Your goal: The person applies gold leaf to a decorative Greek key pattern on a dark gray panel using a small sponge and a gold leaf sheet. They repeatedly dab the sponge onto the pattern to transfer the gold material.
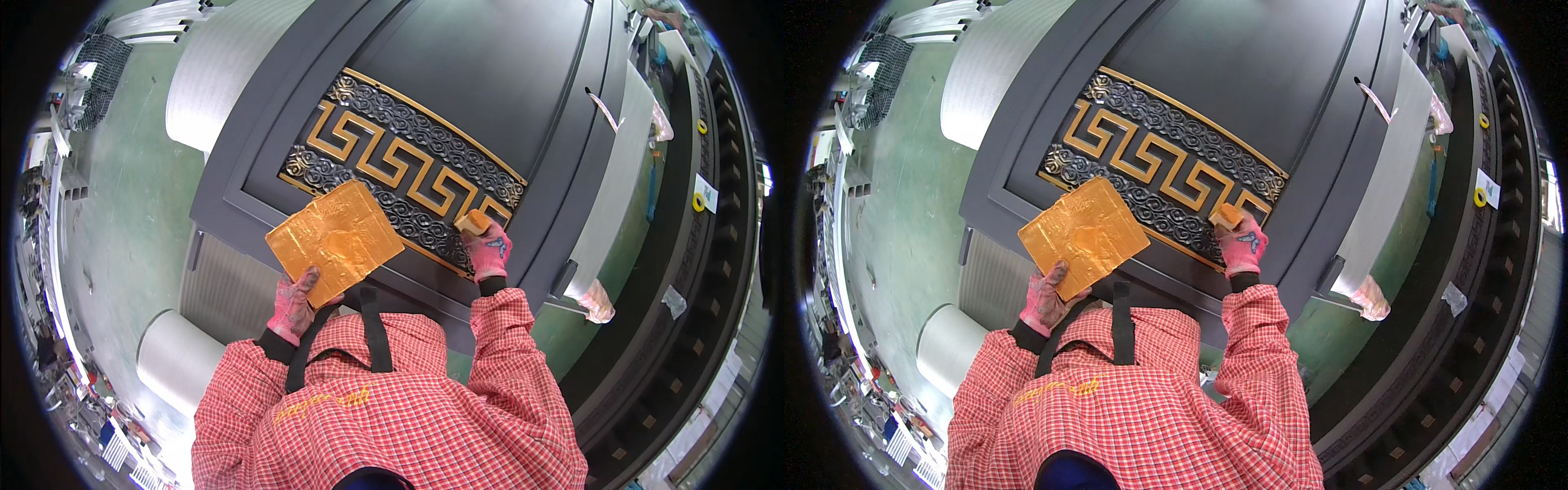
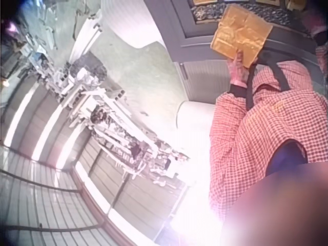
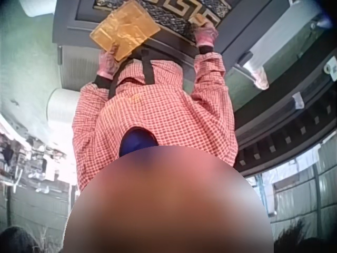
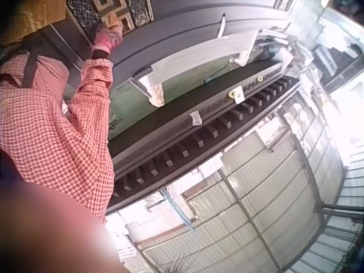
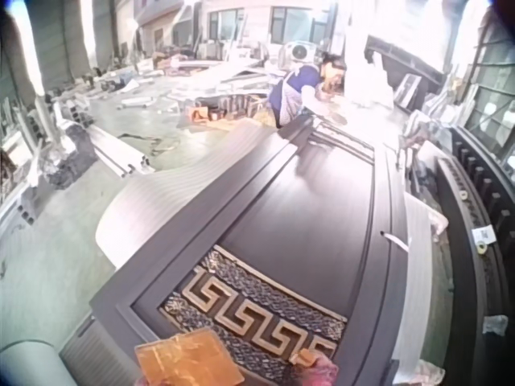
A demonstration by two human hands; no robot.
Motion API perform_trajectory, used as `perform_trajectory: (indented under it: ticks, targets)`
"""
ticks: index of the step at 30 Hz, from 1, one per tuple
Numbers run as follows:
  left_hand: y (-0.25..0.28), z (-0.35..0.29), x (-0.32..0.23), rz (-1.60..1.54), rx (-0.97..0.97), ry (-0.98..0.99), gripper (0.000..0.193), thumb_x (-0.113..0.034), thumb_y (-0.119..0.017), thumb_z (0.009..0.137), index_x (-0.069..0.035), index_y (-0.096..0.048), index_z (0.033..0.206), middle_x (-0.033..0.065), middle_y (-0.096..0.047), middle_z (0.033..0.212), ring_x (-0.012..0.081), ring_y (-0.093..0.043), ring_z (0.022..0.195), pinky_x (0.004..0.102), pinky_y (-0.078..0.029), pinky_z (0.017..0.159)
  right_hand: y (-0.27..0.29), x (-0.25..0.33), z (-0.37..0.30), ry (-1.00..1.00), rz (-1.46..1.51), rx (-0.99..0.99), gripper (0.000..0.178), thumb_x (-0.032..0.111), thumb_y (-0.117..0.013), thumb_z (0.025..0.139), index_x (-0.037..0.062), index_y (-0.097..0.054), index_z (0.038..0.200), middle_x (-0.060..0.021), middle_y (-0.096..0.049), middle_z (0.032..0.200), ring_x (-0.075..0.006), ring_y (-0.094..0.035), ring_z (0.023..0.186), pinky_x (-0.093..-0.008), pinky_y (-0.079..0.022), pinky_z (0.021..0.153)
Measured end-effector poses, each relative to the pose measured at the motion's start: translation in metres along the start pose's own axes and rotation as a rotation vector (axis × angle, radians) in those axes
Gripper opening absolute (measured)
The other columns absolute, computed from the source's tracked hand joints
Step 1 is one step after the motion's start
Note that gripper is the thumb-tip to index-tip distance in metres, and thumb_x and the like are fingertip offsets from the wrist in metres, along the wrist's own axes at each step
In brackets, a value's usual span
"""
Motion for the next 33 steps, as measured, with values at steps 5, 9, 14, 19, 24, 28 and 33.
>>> perform_trajectory:
  ticks: [5,9,14,19,24,28,33]
  targets:
    - [-0.006,-0.002,-0.004,0.009,0.015,0.0,0.044,-0.021,-0.065,0.086,-0.002,-0.044,0.121,0.0126,-0.056,0.113,0.0291,-0.062,0.098,0.0446,-0.059,0.069,-0.003,0.004,0.004,-0.02,-0.033,-0.019,0.033,0.018,-0.078,0.067,0.0093,-0.068,0.098,-0.0087,-0.069,0.083,-0.0224,-0.067,0.077,-0.0306,-0.052,0.069]
    - [-0.004,-0.004,-0.007,0.015,-0.004,-0.018,0.043,-0.021,-0.064,0.087,-0.004,-0.044,0.121,0.0124,-0.057,0.112,0.0291,-0.063,0.096,0.0446,-0.06,0.068,0.0,0.012,-0.006,0.011,-0.085,0.047,0.032,0.018,-0.077,0.067,0.0094,-0.068,0.096,-0.009,-0.069,0.084,-0.0229,-0.067,0.077,-0.0313,-0.051,0.068]
    - [0.003,0.0,-0.001,-0.023,0.03,-0.028,0.042,-0.018,-0.062,0.088,-0.002,-0.043,0.122,0.0129,-0.057,0.112,0.0308,-0.063,0.095,0.0439,-0.06,0.065,-0.001,0.02,0.018,0.121,-0.034,-0.088,0.034,0.022,-0.077,0.067,0.0103,-0.067,0.098,-0.0105,-0.067,0.087,-0.0281,-0.065,0.078,-0.0333,-0.05,0.07]
    - [-0.006,-0.004,-0.008,0.014,-0.006,-0.025,0.043,-0.019,-0.061,0.088,-0.002,-0.041,0.123,0.0134,-0.057,0.112,0.0295,-0.065,0.093,0.042,-0.061,0.064,-0.031,0.025,0.039,0.176,-0.06,0.017,0.036,0.019,-0.077,0.066,0.0097,-0.067,0.099,-0.0091,-0.067,0.089,-0.028,-0.065,0.082,-0.0334,-0.05,0.073]
    - [0.009,-0.001,-0.006,-0.022,-0.03,-0.065,0.039,-0.014,-0.062,0.088,-0.003,-0.044,0.121,0.0125,-0.057,0.109,0.0315,-0.064,0.094,0.0439,-0.06,0.064,-0.002,-0.006,0.029,0.041,0.094,-0.09,0.031,0.02,-0.076,0.067,0.0094,-0.069,0.095,-0.0097,-0.067,0.092,-0.027,-0.066,0.083,-0.0329,-0.051,0.075]
    - [0.005,-0.002,-0.001,-0.02,-0.013,-0.041,0.04,-0.015,-0.062,0.088,-0.003,-0.044,0.122,0.0132,-0.057,0.11,0.0315,-0.063,0.094,0.0426,-0.061,0.064,0.011,0.005,-0.002,0.075,0.038,-0.099,0.034,0.022,-0.077,0.066,0.0084,-0.068,0.096,-0.0107,-0.066,0.096,-0.0272,-0.065,0.087,-0.0325,-0.051,0.076]
    - [-0.006,-0.004,-0.002,-0.006,0.039,-0.018,0.041,-0.016,-0.062,0.088,-0.003,-0.044,0.123,0.0141,-0.057,0.113,0.0314,-0.063,0.095,0.0422,-0.061,0.064,0.006,0.003,-0.005,0.134,-0.198,-0.105,0.033,0.021,-0.076,0.065,0.0106,-0.069,0.095,-0.0098,-0.066,0.097,-0.0275,-0.064,0.087,-0.0336,-0.051,0.077]
Point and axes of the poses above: each hand's wrist, its own z-axis towards the middle knuckle, its own y-axis out of the back of the hand, x = y × z, the point moved 8 cm from there along z, towards the middle knuckle
